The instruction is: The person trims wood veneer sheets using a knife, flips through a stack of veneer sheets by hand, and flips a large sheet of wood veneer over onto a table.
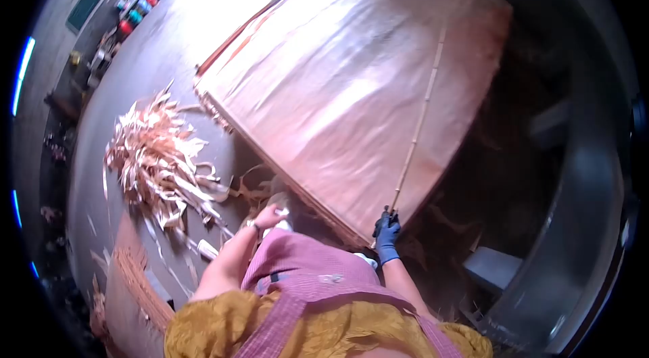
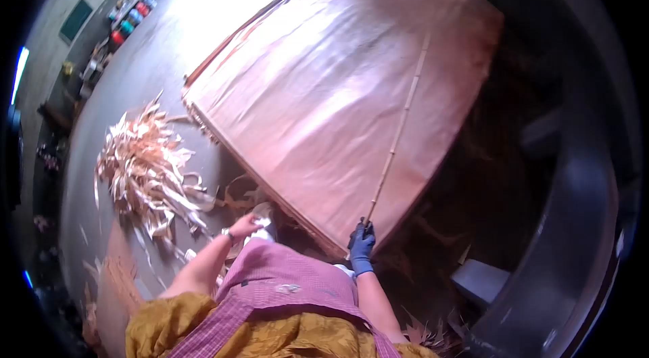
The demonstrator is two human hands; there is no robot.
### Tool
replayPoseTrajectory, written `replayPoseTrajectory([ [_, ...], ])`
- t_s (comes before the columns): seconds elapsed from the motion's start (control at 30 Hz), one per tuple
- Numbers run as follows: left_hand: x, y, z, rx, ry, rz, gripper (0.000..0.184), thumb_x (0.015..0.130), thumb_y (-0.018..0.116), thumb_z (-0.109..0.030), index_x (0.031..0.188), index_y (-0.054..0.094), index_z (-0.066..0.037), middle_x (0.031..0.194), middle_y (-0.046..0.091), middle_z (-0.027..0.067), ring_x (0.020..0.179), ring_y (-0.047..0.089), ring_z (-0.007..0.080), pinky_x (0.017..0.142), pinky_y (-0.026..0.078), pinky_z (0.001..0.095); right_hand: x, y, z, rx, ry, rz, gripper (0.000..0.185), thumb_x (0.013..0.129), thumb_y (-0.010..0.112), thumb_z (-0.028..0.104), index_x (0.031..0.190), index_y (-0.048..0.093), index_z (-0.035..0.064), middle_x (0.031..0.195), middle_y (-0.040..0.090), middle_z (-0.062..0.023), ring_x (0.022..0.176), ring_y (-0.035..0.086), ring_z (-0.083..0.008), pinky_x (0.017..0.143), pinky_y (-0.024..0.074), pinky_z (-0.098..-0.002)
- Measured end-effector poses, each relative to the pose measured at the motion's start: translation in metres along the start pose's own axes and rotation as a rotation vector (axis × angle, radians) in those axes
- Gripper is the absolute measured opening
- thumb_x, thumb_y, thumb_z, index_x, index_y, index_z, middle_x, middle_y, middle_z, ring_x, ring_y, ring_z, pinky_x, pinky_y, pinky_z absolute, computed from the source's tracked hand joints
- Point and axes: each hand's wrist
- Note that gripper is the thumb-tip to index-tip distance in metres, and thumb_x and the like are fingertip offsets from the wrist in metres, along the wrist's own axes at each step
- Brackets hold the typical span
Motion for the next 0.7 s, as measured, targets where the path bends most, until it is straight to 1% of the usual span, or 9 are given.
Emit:
replayPoseTrajectory([
  [0.03,0.028,-0.036,-0.005,-0.133,-0.077,0.091,0.057,0.085,0.07,-0.039,0.122,0.053,0.002,0.102,0.067,0.0137,0.085,0.065,0.0209,0.077,0.053,0.0338,0.009,0.025,-0.006,-0.025,-0.019,0.049,0.02,0.097,0.057,0.026,0.113,0.056,0.0139,0.055,0.047,0.0018,0.037,0.042,-0.0086,0.033,0.0322,-0.0258],
  [0.1,0.107,-0.088,0.027,-0.221,0.057,-0.05,0.054,0.085,0.07,-0.035,0.119,0.052,0.002,0.096,0.065,0.011,0.081,0.063,0.0183,0.071,0.053,0.0324,0.018,0.084,-0.007,-0.161,0.131,0.026,0.027,0.098,0.055,0.03,0.117,0.054,0.0118,0.056,0.052,-0.005,0.037,0.049,-0.0155,0.032,0.0403,-0.0309],
  [0.13,0.13,-0.123,0.017,-0.16,0.001,-0.097,0.051,0.085,0.07,-0.033,0.117,0.053,0.002,0.095,0.064,0.0094,0.079,0.062,0.0171,0.069,0.053,0.0313,0.038,0.101,-0.02,-0.262,0.253,0.026,0.025,0.097,0.054,0.031,0.11,0.051,0.0099,0.058,0.055,-0.0094,0.042,0.056,-0.0235,0.037,0.0478,-0.0364],
  [0.23,0.236,-0.221,0.022,-0.142,-0.043,-0.155,0.047,0.084,0.07,-0.029,0.116,0.054,0.002,0.097,0.062,0.0078,0.073,0.059,0.0131,0.059,0.05,0.0288,0.088,0.162,-0.076,-0.372,0.528,0.034,0.024,0.097,0.053,0.031,0.102,0.047,0.0081,0.063,0.057,-0.0124,0.047,0.06,-0.0291,0.043,0.0527,-0.0414],
  [0.43,0.389,-0.351,0.074,-0.539,-0.136,-0.4,0.053,0.088,0.067,-0.021,0.13,0.042,-0.002,0.094,0.059,0.007,0.063,0.051,0.0106,0.047,0.043,0.027,0.19,0.29,-0.152,-0.332,0.639,0.002,0.024,0.096,0.051,0.026,0.105,0.043,0.006,0.069,0.059,-0.0179,0.053,0.061,-0.0324,0.044,0.0534,-0.0482],
  [0.5,0.414,-0.39,0.077,-0.634,-0.255,-0.604,0.058,0.081,0.07,-0.03,0.127,0.048,-0.001,0.104,0.061,0.0111,0.08,0.062,0.0197,0.064,0.052,0.0331,0.219,0.333,-0.157,-0.419,0.652,-0.041,0.026,0.096,0.051,0.027,0.108,0.042,0.0052,0.075,0.06,-0.0191,0.056,0.061,-0.0334,0.046,0.0545,-0.0483],
  [0.57,0.446,-0.416,0.109,-0.81,-0.281,-0.741,0.052,0.081,0.066,-0.018,0.125,0.046,0.0,0.098,0.058,0.0103,0.068,0.058,0.0172,0.054,0.049,0.0315,0.228,0.345,-0.171,-0.708,0.62,-0.08,0.031,0.096,0.052,0.027,0.113,0.039,0.0039,0.082,0.06,-0.019,0.062,0.063,-0.0337,0.047,0.0554,-0.0467],
  [0.63,0.47,-0.437,0.123,-1.02,-0.39,-0.885,0.021,0.087,0.055,-0.007,0.107,0.05,-0.007,0.067,0.05,0.0007,0.049,0.048,0.0104,0.041,0.042,0.0259,0.237,0.34,-0.195,-0.971,0.515,-0.134,0.033,0.096,0.053,0.027,0.113,0.038,0.0032,0.084,0.06,-0.0182,0.066,0.065,-0.0335,0.047,0.055,-0.0459],
  [0.7,0.488,-0.449,0.138,-1.057,-0.497,-0.918,0.005,0.086,0.053,-0.007,0.084,0.051,-0.011,0.057,0.046,-0.0021,0.047,0.046,0.0095,0.035,0.04,0.0243,0.231,0.337,-0.183,-0.912,0.542,-0.077,0.038,0.096,0.052,0.031,0.114,0.037,0.0015,0.081,0.06,-0.0177,0.065,0.065,-0.0334,0.046,0.0541,-0.0451],
])
Point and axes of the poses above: each hand's wrist, its own x-axis towards the middle knuckle, its own y-axis out of the palm, z = x × y
